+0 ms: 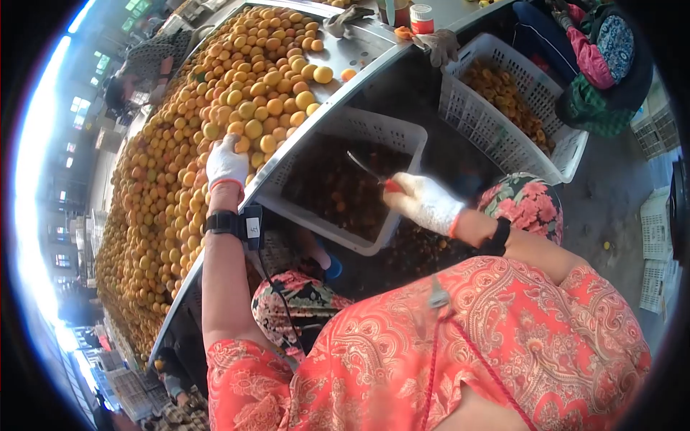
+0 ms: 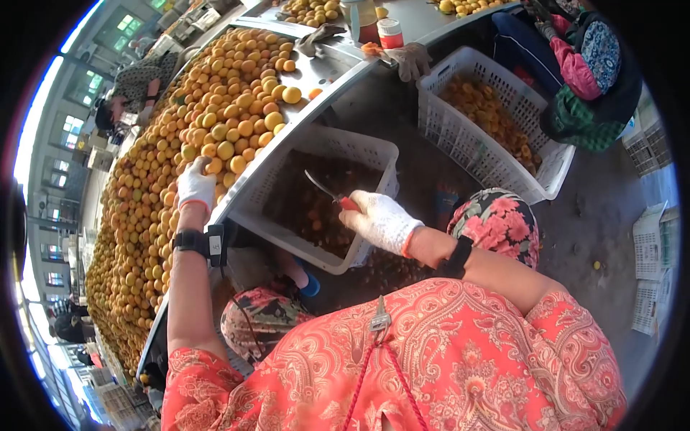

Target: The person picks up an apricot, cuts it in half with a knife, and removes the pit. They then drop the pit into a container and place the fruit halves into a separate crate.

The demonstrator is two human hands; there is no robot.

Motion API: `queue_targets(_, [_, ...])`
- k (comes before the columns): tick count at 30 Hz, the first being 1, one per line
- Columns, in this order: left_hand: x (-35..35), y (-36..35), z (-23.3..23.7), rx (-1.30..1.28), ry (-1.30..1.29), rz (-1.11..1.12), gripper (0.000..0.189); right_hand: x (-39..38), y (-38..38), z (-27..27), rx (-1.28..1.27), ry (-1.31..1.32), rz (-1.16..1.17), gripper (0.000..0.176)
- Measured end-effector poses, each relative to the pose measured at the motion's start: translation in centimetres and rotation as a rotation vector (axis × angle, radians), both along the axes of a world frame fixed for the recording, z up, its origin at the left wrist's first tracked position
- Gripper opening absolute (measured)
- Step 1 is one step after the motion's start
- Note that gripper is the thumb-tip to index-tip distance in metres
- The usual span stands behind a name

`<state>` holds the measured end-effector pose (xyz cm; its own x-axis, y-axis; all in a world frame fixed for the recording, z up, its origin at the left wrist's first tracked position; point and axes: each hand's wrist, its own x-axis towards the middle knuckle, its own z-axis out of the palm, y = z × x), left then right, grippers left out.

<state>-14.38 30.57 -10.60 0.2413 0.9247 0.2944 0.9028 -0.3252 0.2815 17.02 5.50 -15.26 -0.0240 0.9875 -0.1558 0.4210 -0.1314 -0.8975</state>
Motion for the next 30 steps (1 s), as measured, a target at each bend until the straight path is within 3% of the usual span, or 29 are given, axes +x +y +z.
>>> queue_targets(2, [2.6,0.8,0.7,0.089,0.253,0.012,0.029,0.5,0.1,0.2,-0.004,0.005,-0.013,0.033])
queue_targets(4, [4.8,1.8,0.3,0.234,0.096,-0.185,0.022,0.7,0.3,0.0,-0.012,0.001,-0.049,0.032])
queue_targets(10, [12.1,5.6,-1.4,-0.093,-0.314,-0.378,0.028,1.3,0.4,-0.7,-0.016,0.036,-0.025,0.031])
queue_targets(14, [17.4,6.0,-1.9,-0.053,-0.087,-0.55,0.038,1.8,0.2,-0.6,-0.043,0.07,-0.042,0.031])
queue_targets(18, [21.6,5.9,-2.3,0.145,0.082,-0.868,0.034,2.2,0.2,-0.8,-0.078,0.066,-0.053,0.031])
queue_targets(20, [22.4,6.8,-3.1,-0.467,-0.289,-0.744,0.033,2.6,0.0,-0.5,-0.111,0.08,-0.054,0.03])
queue_targets(22, [23.1,6.4,-1.1,-0.858,-0.226,-0.351,0.036,2.7,-0.3,-0.9,-0.096,0.089,-0.071,0.03])
queue_targets(24, [22.2,7.7,-2.0,-0.769,-0.139,-0.423,0.036,2.9,-0.1,-1.0,-0.078,0.075,-0.084,0.031])
queue_targets(26, [21.0,10.8,-5.4,-0.168,0.153,-0.811,0.036,3.2,0.0,-1.0,-0.051,0.051,-0.093,0.031])
queue_targets(27, [21.0,10.0,-5.1,-0.351,-0.04,-0.675,0.036,3.3,-0.1,-1.0,-0.035,0.032,-0.098,0.031])
queue_targets(28, [21.0,9.0,-4.3,-0.352,-0.036,-0.682,0.036,3.5,-0.2,-0.8,-0.035,0.035,-0.105,0.031])
queue_targets(30, [20.7,7.1,-1.9,-0.468,-0.35,-0.44,0.035,3.8,-0.2,-0.2,0.05,0.09,-0.152,0.028])
